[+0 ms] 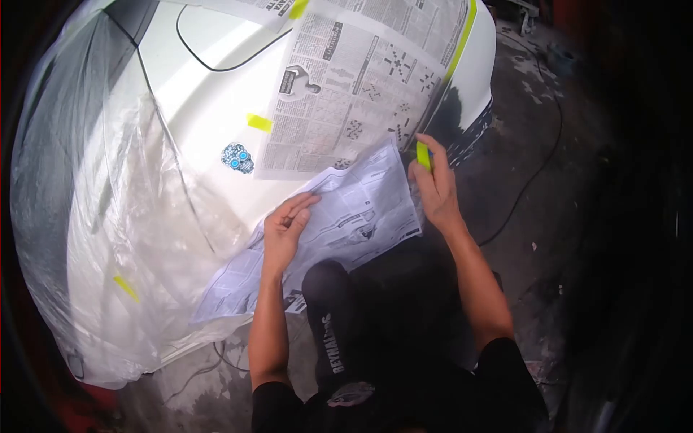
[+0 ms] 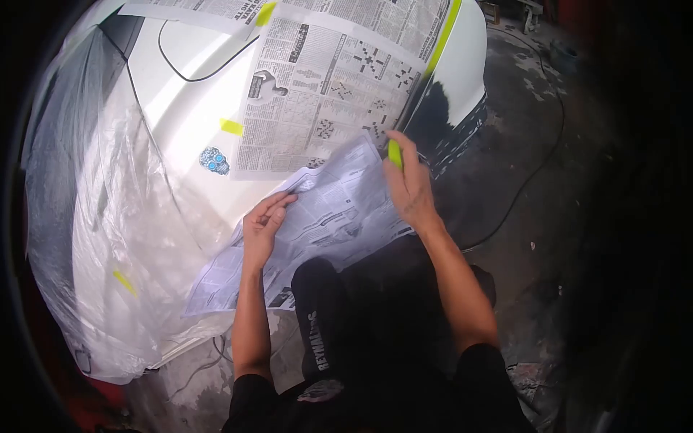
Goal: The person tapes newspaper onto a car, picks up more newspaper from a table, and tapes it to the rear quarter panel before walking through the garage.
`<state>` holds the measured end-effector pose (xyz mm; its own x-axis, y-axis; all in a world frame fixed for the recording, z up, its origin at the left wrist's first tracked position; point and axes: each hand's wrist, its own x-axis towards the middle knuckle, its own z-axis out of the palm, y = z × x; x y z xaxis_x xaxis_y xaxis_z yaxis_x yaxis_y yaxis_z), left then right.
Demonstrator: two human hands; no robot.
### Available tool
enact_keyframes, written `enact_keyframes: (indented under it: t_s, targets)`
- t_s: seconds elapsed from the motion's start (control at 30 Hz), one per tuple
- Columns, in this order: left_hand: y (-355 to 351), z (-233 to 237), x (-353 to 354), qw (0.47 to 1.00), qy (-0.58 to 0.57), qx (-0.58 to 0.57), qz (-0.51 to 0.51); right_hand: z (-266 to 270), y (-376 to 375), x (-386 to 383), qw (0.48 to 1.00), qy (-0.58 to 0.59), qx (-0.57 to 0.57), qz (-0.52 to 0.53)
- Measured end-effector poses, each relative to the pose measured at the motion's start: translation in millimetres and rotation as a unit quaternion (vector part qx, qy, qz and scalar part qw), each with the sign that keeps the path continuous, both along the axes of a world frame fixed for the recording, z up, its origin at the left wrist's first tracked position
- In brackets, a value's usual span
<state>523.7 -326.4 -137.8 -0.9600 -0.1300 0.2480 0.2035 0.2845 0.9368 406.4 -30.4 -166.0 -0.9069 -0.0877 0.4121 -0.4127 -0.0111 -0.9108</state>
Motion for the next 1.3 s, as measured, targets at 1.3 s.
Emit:
enact_keyframes:
  t_s: [1.3]
  targets:
    - [42.7, 0.8, 12.3, 0.977, 0.044, -0.204, -0.039, -31.7, -88.4, 78.4, 0.989, 0.142, -0.036, -0.034]
